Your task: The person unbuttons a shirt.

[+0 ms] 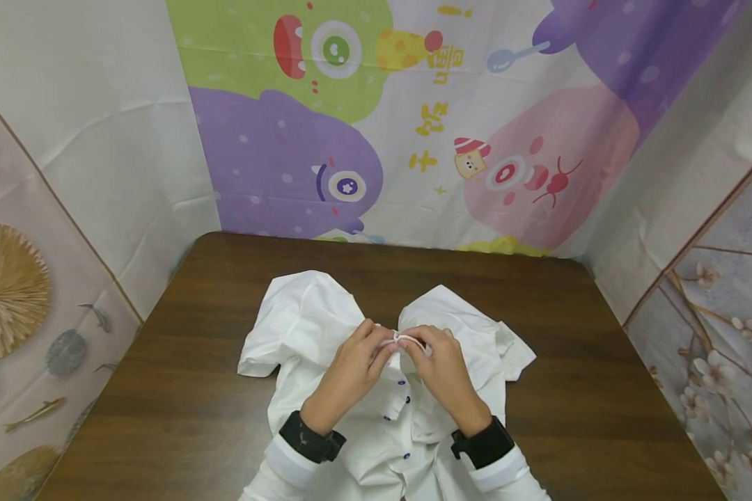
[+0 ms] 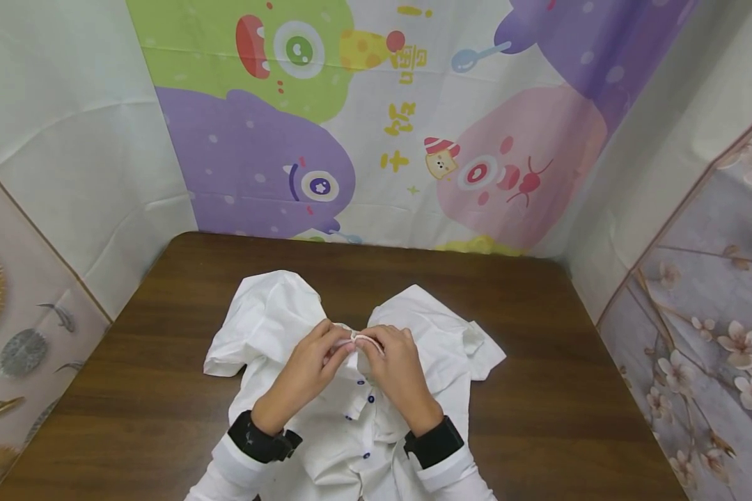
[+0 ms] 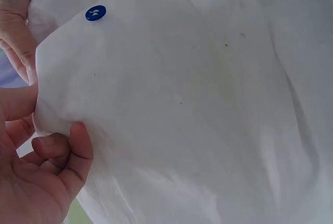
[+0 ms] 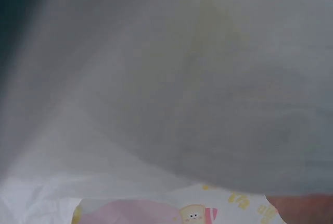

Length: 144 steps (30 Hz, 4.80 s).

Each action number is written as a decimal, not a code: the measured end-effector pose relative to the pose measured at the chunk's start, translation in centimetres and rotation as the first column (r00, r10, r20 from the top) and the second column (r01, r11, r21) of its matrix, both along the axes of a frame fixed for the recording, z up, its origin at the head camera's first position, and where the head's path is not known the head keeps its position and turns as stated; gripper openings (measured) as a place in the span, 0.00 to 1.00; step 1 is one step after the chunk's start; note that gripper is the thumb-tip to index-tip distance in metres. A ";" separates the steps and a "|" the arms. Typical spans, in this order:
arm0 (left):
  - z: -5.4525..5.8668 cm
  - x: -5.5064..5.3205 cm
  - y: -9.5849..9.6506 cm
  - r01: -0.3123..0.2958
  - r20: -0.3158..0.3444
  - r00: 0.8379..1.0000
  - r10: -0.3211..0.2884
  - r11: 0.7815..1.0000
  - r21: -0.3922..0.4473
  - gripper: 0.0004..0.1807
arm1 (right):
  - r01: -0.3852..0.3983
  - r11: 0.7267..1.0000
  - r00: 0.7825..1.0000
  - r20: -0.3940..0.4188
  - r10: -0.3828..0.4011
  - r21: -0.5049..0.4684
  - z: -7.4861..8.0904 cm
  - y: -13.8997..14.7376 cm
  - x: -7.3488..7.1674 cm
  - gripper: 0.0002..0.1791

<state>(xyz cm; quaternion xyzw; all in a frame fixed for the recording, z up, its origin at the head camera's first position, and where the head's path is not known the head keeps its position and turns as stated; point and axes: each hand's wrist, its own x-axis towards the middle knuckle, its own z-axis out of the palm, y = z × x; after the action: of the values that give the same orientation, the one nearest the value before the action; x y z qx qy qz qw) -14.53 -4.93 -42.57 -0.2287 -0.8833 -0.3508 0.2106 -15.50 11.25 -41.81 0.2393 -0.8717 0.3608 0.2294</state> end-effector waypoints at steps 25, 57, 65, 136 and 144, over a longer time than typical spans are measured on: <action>-0.2 0.0 0.4 -0.041 0.080 0.996 0.030 0.990 0.137 0.05 | 0.057 0.998 0.992 0.111 -0.060 0.024 -0.1 -0.5 0.5 0.03; -0.9 -0.2 0.8 -0.081 0.070 0.995 0.071 0.987 0.139 0.05 | 0.209 0.971 0.971 -0.142 -0.192 0.116 -0.6 -1.7 0.5 0.06; -0.9 0.1 0.6 -0.071 0.066 0.996 0.063 0.987 0.141 0.05 | 0.263 0.963 0.960 0.083 -0.266 0.054 -0.1 -0.9 0.8 0.05; -1.7 0.5 -0.3 -0.021 0.123 0.992 0.023 1.000 -0.011 0.06 | 0.045 0.904 0.989 0.106 -0.099 0.424 -1.2 -1.4 1.0 0.05; -1.4 0.6 -0.4 -0.056 0.117 0.992 0.051 0.998 0.035 0.06 | 0.068 0.903 0.990 0.083 -0.113 0.425 -1.2 -1.4 0.8 0.08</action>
<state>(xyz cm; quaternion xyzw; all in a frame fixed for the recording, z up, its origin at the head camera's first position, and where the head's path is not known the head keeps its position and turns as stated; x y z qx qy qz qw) -13.96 -5.32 -43.97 -0.1800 -0.8930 -0.3747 0.1723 -14.71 9.88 -43.02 0.2232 -0.9500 0.1653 0.1425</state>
